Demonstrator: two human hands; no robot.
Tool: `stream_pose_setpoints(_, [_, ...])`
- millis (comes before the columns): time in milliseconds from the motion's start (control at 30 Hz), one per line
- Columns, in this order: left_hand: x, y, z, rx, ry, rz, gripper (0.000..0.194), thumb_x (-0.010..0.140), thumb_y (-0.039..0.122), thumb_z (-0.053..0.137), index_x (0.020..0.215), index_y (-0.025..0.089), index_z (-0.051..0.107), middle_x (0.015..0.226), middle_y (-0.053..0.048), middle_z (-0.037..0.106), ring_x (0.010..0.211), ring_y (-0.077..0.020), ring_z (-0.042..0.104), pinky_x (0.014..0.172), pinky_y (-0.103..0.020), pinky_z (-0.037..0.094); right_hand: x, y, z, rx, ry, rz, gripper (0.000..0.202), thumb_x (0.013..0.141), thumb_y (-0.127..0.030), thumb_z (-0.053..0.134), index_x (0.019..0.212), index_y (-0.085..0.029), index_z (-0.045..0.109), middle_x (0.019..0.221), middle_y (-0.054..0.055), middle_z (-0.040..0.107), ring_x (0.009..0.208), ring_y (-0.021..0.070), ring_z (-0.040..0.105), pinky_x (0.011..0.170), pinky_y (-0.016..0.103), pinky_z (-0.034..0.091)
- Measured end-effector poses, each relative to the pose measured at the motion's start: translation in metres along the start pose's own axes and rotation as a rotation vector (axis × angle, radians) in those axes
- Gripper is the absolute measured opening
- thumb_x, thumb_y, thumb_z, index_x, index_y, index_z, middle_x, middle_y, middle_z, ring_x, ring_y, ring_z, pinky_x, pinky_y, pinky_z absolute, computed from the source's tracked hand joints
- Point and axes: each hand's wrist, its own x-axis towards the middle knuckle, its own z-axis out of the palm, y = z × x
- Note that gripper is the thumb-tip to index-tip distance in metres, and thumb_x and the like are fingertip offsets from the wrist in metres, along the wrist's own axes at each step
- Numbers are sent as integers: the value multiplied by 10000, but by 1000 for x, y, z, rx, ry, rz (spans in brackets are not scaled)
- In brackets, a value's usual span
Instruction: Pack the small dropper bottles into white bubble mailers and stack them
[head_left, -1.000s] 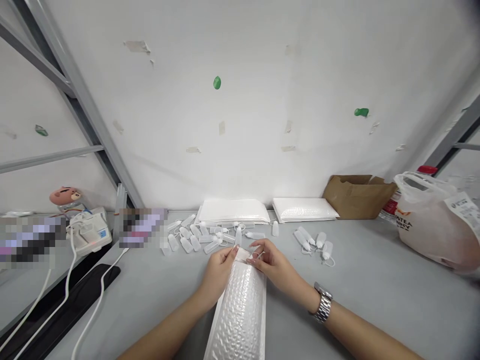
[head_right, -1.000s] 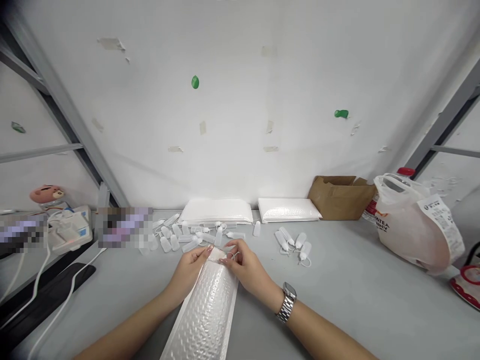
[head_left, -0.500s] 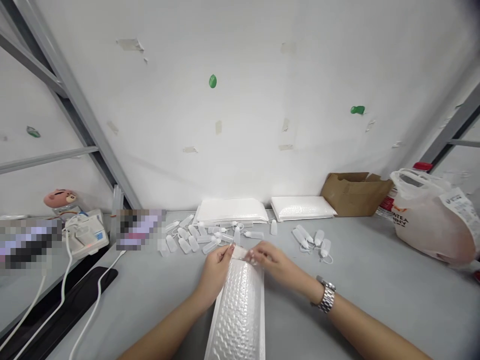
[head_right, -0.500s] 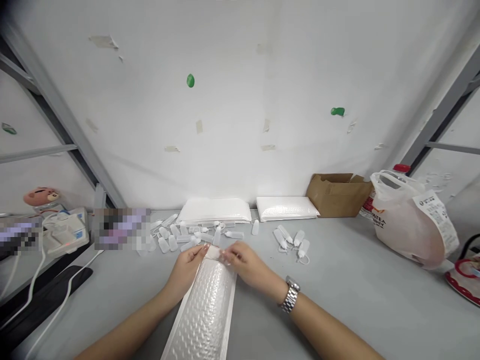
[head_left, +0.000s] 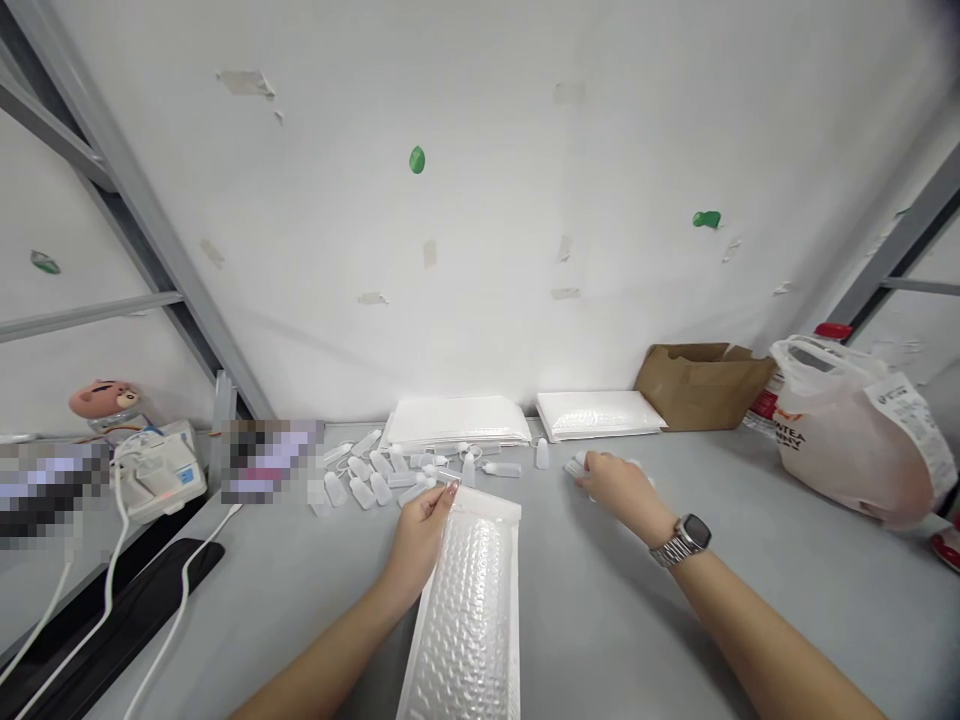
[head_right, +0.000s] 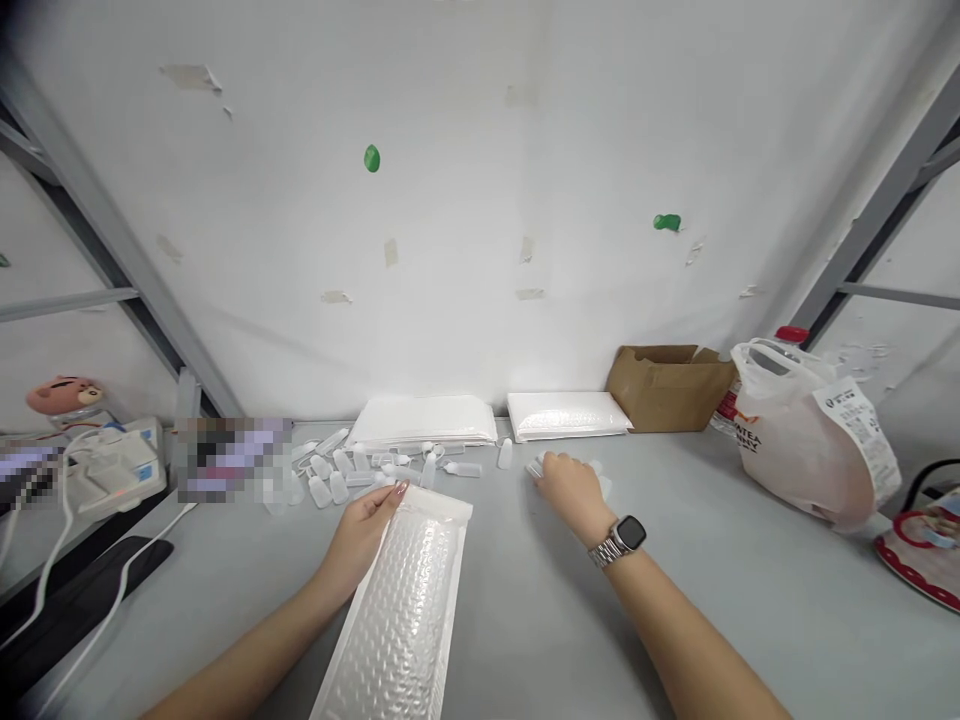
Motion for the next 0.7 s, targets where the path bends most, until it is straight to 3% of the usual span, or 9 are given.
stream_pose_setpoints(133, [0, 1, -1, 12, 16, 7, 428, 691, 566, 531, 611, 148, 574, 554, 18, 505, 569, -135, 449, 533, -227, 327, 4, -1, 1, 72, -1, 0, 124, 762, -176, 472, 735, -137, 587, 806, 132, 636, 776, 254, 597, 589, 293, 369])
stream_pose_setpoints(233, [0, 2, -1, 18, 15, 22, 441, 690, 577, 526, 607, 147, 585, 546, 18, 507, 564, -135, 452, 534, -229, 331, 8, 0, -2, 153, 65, 8, 153, 770, -251, 474, 779, -144, 583, 910, 129, 617, 890, 251, 565, 663, 297, 404])
stream_pose_setpoints(333, [-1, 2, -1, 17, 3, 19, 438, 700, 571, 518, 607, 148, 586, 549, 15, 511, 570, -139, 458, 539, -230, 333, 8, -4, -8, 468, 207, 29, 218, 766, -350, 507, 855, -159, 563, 997, 113, 603, 937, 238, 552, 741, 315, 420])
stream_pose_setpoints(433, [-1, 2, 0, 0, -30, 3, 411, 715, 542, 516, 609, 150, 573, 569, 10, 514, 582, -141, 460, 544, -228, 329, 1, -14, -18, 902, 185, 20, 265, 744, -436, 547, 838, -189, 536, 896, 74, 648, 796, 203, 601, 671, 313, 450])
stream_pose_setpoints(533, [-2, 0, 2, -24, -78, -12, 388, 723, 519, 520, 615, 148, 555, 583, 14, 498, 583, -132, 446, 546, -225, 320, -10, -29, -22, 1199, 3, -157, 277, 747, -451, 562, 823, -187, 528, 749, 42, 658, 695, 172, 618, 649, 308, 467])
stream_pose_setpoints(600, [-2, -1, 4, -32, -106, -26, 389, 730, 518, 511, 618, 147, 545, 587, 14, 492, 583, -130, 440, 551, -226, 319, -18, -41, -20, 1240, -80, -291, 264, 762, -430, 559, 850, -182, 547, 724, 29, 640, 661, 156, 612, 646, 309, 481])
stream_pose_setpoints(700, [-2, -1, 5, -40, -130, -36, 390, 729, 519, 509, 626, 145, 543, 606, 6, 509, 602, -137, 452, 568, -232, 331, -33, -58, -11, 1040, 31, -418, 209, 782, -364, 566, 916, -204, 583, 802, 32, 607, 708, 153, 581, 648, 306, 482])
